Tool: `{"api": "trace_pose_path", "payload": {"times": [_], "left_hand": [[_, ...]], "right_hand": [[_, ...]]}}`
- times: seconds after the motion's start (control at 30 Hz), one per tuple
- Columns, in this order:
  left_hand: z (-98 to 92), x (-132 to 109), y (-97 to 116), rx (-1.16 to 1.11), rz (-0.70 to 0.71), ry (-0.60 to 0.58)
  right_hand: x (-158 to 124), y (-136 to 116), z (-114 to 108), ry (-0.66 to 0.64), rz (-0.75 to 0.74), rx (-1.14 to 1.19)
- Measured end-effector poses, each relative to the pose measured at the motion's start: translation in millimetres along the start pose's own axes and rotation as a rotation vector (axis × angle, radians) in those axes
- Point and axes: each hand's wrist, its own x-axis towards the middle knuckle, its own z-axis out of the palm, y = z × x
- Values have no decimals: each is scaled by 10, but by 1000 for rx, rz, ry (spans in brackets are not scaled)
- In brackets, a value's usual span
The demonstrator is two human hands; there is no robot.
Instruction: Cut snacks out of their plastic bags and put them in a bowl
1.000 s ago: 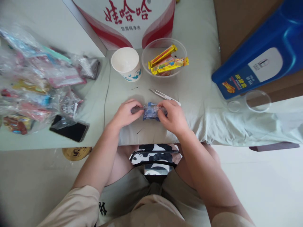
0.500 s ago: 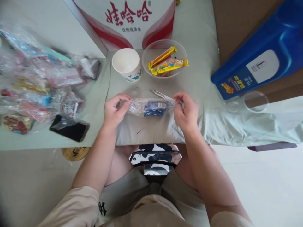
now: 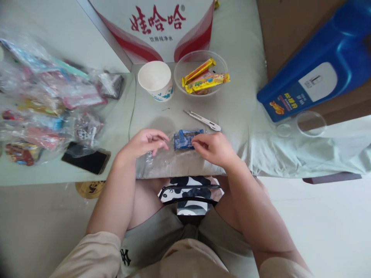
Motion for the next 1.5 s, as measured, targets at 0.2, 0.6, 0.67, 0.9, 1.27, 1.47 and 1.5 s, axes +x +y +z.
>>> {"api": "trace_pose_path", "payload": {"times": [0.2,0.6,0.67,0.9,1.27,1.47,1.5], "left_hand": [[160,75,-38,372,352,280],[203,107,-75,496,284,266],[201,96,-76,547,234,271],[227,90,-56,447,157,325],[281,97,-67,131,190,195],[372,156,40,-144,114,322],[390,149,70,-219,115,300]], "right_hand": [[11,22,219,208,-154,-149],[52,-184,298,167,-254,-343],[44,-214,314,42,-87,-440],[54,-283,309,-25,187,-480],[29,-147,410,96,16,-444],[64,-136,491,158,27,-423],[72,-137,499,162,36,-409]]}}
